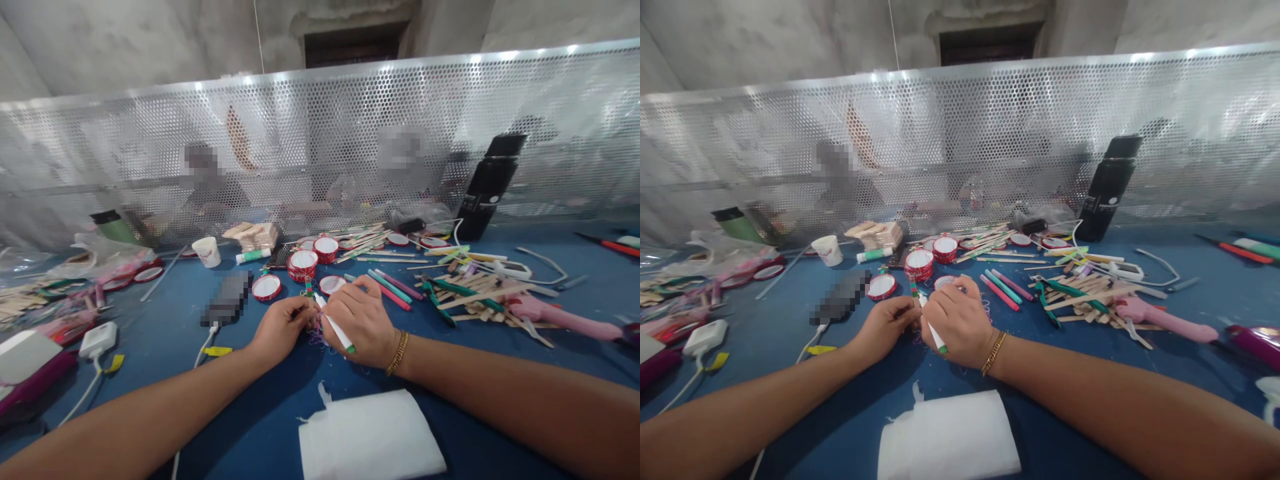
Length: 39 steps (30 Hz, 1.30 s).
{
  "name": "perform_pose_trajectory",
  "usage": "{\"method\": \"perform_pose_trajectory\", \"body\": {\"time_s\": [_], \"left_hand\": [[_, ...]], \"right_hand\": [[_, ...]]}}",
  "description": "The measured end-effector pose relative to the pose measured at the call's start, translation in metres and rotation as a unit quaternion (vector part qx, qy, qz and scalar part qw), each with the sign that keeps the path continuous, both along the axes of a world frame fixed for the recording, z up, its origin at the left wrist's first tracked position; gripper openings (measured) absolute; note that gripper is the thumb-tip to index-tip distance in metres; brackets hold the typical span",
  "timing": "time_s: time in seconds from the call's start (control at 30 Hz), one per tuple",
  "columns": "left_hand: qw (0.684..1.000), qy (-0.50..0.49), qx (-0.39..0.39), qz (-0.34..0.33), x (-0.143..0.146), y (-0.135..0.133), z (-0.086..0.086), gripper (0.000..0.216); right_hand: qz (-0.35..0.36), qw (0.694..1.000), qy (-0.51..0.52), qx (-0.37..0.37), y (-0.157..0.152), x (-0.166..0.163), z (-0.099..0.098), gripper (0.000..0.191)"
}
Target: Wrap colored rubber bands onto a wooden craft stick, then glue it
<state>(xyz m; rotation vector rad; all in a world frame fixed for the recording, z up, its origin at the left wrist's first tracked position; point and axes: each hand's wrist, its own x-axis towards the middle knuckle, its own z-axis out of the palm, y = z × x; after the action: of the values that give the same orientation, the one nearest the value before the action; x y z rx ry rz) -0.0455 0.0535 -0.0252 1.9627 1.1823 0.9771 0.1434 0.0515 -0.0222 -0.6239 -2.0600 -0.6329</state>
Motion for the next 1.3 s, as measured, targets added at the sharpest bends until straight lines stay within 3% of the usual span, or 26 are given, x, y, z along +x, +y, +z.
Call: {"method": "perform_pose_trajectory", "body": {"time_s": [0.5, 1.13, 1.3], "left_hand": [[1.0, 0.006, 0.012, 0.004, -0.0015, 0.0013, -0.0031, 0.027], [1.0, -0.006, 0.001, -0.008, 0.0006, -0.0007, 0.002, 0.025], [1.0, -0.005, 0.001, 0.003, -0.0009, 0.0008, -0.0016, 0.026]], "right_hand": [[0.036, 0.999, -0.009, -0.013, -0.0021, -0.0024, 0.0004, 0.013], [-0.009, 1.0, 0.001, -0.011, 0.0003, -0.0007, 0.0006, 0.012], [0.024, 1.0, -0.003, -0.003, -0.0021, -0.0009, 0.0017, 0.012]]}}
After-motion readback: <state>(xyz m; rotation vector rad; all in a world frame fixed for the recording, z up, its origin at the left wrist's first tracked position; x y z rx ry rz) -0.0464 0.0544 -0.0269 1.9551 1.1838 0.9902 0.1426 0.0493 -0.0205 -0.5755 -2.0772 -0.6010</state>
